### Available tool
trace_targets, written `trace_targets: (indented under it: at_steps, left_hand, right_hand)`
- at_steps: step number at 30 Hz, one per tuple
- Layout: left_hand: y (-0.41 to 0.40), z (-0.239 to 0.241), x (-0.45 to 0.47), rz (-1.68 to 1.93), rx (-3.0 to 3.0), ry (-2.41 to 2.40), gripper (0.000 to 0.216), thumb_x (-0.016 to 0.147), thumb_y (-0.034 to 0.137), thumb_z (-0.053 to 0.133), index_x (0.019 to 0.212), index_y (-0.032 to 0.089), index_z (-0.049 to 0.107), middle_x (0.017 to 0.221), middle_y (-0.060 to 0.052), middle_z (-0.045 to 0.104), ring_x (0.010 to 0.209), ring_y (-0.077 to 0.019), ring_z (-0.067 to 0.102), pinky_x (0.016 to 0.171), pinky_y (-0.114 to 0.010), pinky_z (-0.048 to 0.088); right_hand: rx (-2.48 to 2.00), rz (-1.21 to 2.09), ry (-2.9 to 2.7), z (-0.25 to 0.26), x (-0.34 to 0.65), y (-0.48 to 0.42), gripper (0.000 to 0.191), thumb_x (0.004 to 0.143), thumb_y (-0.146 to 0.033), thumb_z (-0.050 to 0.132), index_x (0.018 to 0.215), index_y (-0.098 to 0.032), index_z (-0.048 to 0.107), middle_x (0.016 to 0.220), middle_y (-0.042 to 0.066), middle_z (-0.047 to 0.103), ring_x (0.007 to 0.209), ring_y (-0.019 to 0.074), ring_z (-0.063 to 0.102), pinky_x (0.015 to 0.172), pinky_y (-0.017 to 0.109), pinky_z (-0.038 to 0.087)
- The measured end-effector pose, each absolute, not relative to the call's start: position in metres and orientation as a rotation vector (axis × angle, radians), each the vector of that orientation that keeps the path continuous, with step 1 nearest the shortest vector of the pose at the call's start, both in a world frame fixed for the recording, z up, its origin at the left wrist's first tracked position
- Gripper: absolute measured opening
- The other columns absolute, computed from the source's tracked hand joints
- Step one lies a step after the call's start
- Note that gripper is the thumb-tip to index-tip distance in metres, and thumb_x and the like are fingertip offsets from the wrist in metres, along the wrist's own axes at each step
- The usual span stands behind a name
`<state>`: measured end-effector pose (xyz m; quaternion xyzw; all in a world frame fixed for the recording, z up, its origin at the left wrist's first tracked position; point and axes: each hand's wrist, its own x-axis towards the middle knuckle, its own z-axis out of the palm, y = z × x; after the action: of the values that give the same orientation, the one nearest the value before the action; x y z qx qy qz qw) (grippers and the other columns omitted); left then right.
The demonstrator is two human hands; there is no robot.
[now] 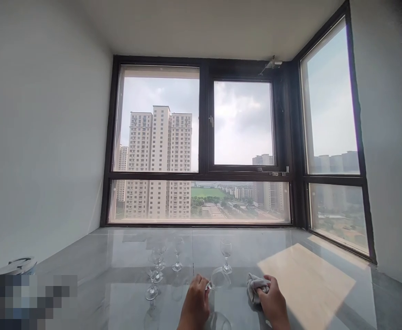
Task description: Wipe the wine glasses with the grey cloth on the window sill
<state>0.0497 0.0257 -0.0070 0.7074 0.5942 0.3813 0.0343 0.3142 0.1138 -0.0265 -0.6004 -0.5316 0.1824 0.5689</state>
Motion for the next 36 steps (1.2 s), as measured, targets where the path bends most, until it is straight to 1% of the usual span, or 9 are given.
trace_targets:
  at_steps: [5,8,13,17,21,25,30,36]
  left_hand:
    - [0.026,-0.01,0.049,1.257,2.139,1.782,0.027,0.089,0.007,0.036,0.095,0.02,0.059,0.106,-0.01,0.06,0.091,-0.0203,0.061,0.084,-0.032,0.049]
    - [0.027,-0.011,0.048,1.291,2.138,1.792,0.025,0.089,0.007,0.036,0.095,0.019,0.057,0.104,-0.01,0.06,0.086,-0.02,0.061,0.079,-0.032,0.049]
    - [0.032,-0.013,0.046,1.269,2.194,1.821,0.025,0.088,0.007,0.038,0.089,0.02,0.059,0.096,-0.009,0.064,0.09,-0.0231,0.061,0.081,-0.034,0.047]
    - [0.036,-0.015,0.042,1.279,2.194,1.896,0.023,0.09,0.011,0.04,0.086,0.02,0.061,0.092,-0.01,0.067,0.091,-0.0255,0.063,0.082,-0.035,0.046]
    - [0.034,-0.013,0.041,1.259,2.12,1.895,0.02,0.093,0.018,0.042,0.087,0.021,0.061,0.092,-0.009,0.069,0.087,-0.0233,0.065,0.078,-0.032,0.046]
    - [0.03,-0.01,0.042,1.264,2.037,1.892,0.018,0.094,0.022,0.045,0.081,0.023,0.058,0.087,-0.006,0.069,0.083,-0.0209,0.065,0.076,-0.029,0.044]
    - [0.029,-0.007,0.043,1.232,2.015,1.895,0.014,0.093,0.021,0.047,0.082,0.023,0.057,0.086,-0.006,0.07,0.081,-0.0196,0.065,0.074,-0.027,0.042]
    - [0.026,-0.003,0.044,1.107,2.006,1.965,0.011,0.09,0.019,0.052,0.08,0.023,0.056,0.083,-0.003,0.069,0.076,-0.0171,0.063,0.071,-0.025,0.039]
  right_hand:
    - [-1.478,0.492,-1.213,-0.02,0.313,0.112,0.054,0.059,-0.05,0.05,0.106,-0.023,0.05,0.093,0.014,0.071,0.083,0.0333,0.07,0.076,0.042,0.052]
    - [-1.478,0.502,-1.218,-0.018,0.311,0.112,0.055,0.058,-0.05,0.05,0.106,-0.023,0.051,0.093,0.014,0.072,0.085,0.034,0.07,0.078,0.042,0.051]
    - [-1.463,0.506,-1.212,-0.021,0.312,0.116,0.054,0.059,-0.049,0.05,0.106,-0.022,0.05,0.094,0.015,0.072,0.086,0.0348,0.07,0.079,0.043,0.052]
    - [-1.465,0.484,-1.213,-0.024,0.311,0.119,0.053,0.06,-0.048,0.05,0.106,-0.021,0.052,0.093,0.015,0.072,0.085,0.0337,0.07,0.079,0.043,0.052]
    - [-1.469,0.458,-1.206,-0.026,0.311,0.121,0.054,0.059,-0.047,0.049,0.106,-0.021,0.053,0.093,0.015,0.072,0.085,0.0339,0.071,0.078,0.042,0.052]
    - [-1.464,0.472,-1.224,-0.028,0.312,0.121,0.054,0.061,-0.046,0.05,0.109,-0.022,0.053,0.095,0.014,0.072,0.087,0.0339,0.071,0.079,0.042,0.052]
    - [-1.473,0.489,-1.229,-0.027,0.312,0.119,0.054,0.063,-0.045,0.051,0.111,-0.021,0.053,0.095,0.013,0.072,0.088,0.0339,0.07,0.079,0.042,0.053]
    - [-1.474,0.497,-1.243,-0.025,0.312,0.117,0.05,0.067,-0.042,0.05,0.113,-0.021,0.053,0.098,0.012,0.072,0.089,0.0315,0.07,0.078,0.04,0.052]
